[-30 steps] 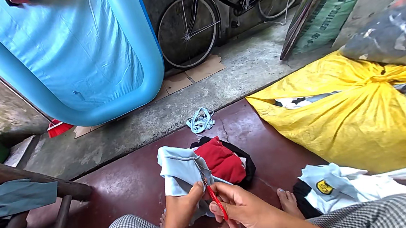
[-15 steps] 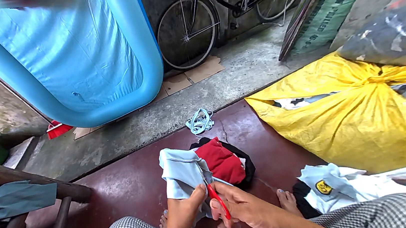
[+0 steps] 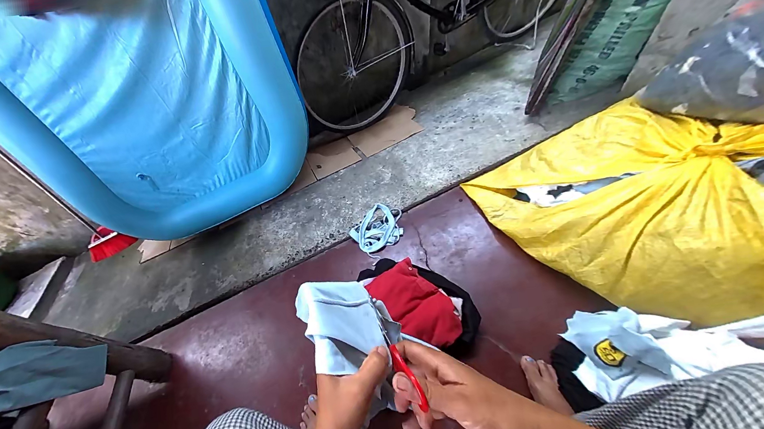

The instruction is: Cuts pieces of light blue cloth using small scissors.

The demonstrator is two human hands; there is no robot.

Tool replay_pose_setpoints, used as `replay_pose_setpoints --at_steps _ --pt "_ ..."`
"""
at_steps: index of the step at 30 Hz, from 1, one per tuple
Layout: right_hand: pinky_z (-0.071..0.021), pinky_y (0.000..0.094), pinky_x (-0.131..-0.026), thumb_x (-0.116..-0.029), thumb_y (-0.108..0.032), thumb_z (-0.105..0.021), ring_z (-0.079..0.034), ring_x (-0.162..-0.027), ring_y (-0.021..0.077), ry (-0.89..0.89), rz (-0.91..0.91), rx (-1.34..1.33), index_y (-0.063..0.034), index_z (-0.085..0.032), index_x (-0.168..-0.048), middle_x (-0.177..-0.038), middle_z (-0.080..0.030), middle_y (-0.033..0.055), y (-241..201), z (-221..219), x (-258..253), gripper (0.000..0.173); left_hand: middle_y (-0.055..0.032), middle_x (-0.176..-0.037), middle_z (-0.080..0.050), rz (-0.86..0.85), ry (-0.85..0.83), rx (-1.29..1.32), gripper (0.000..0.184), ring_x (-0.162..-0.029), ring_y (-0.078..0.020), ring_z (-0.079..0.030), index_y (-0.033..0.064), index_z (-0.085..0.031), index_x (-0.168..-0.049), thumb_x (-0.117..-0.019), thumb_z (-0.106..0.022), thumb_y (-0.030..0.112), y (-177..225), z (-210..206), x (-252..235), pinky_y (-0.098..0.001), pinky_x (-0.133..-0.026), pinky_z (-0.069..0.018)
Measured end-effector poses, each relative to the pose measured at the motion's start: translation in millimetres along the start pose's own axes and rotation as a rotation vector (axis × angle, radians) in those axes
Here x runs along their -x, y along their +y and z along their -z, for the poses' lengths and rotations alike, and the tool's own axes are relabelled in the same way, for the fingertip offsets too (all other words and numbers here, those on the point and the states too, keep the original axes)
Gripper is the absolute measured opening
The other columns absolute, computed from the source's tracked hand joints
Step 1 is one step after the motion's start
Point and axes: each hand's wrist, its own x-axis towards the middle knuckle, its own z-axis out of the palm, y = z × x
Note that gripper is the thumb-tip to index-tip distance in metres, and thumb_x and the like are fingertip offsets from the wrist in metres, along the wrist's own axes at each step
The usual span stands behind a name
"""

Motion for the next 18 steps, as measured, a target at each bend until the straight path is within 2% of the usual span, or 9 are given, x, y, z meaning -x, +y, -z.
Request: replay_pose_setpoints --at_steps 6,11,15,18 --pt "-0.0594 0.0361 -0.078 -0.1033 -0.042 -0.057 -0.066 -0.084 0.0154 -0.039 0.035 -0.016 -0.0119 -0.051 -0.128 -0.097 -0.063 0.0021 0.0 4.8 -1.0 0.039 -0.0149 -0.105 -0.072 -0.005 -0.051 0.057 0.066 -0.097 -0.0204 -0.072 -0.0081 -0.048 -0.129 -0.0727 -0.082 -0.002 -2.3 -0.1 2.4 -0.0364 -0.089 -0.0611" --pt "-0.0591 0.0359 -0.078 -0.1034 -0.042 -0.057 -0.066 -0.084 0.0154 -0.034 0.053 0.000 -0.0109 -0.051 -0.128 -0.098 -0.063 0.0028 1.5 6.0 -2.2 0.040 -0.0151 -0.106 -0.072 0.001 -0.061 0.085 0.065 -0.098 -0.0206 -0.072 -0.0083 -0.048 -0.128 -0.0731 -0.082 -0.003 -2.6 -2.9 4.8 -0.0368 -0.090 -0.0609" --pt "-0.0589 0.0336 -0.075 -0.1017 -0.039 -0.061 -0.067 -0.086 0.0145 -0.006 0.070 0.026 -0.0099 -0.052 -0.128 -0.099 -0.065 0.0025 1.6 6.1 -3.5 0.040 -0.0171 -0.107 -0.072 0.016 -0.063 0.099 0.066 -0.100 -0.0224 -0.072 -0.0095 -0.047 -0.128 -0.0725 -0.083 -0.002 -2.0 -3.4 5.1 -0.0381 -0.091 -0.0607" --pt "-0.0597 0.0348 -0.075 -0.1010 -0.031 -0.063 -0.068 -0.085 0.0151 0.024 0.069 -0.002 -0.0101 -0.054 -0.126 -0.097 -0.065 0.0017 3.3 4.8 -3.7 0.034 -0.0168 -0.107 -0.072 0.025 -0.058 0.090 0.067 -0.100 -0.0223 -0.072 -0.0087 -0.047 -0.129 -0.0723 -0.083 -0.001 -0.9 -3.0 5.0 -0.0381 -0.091 -0.0607"
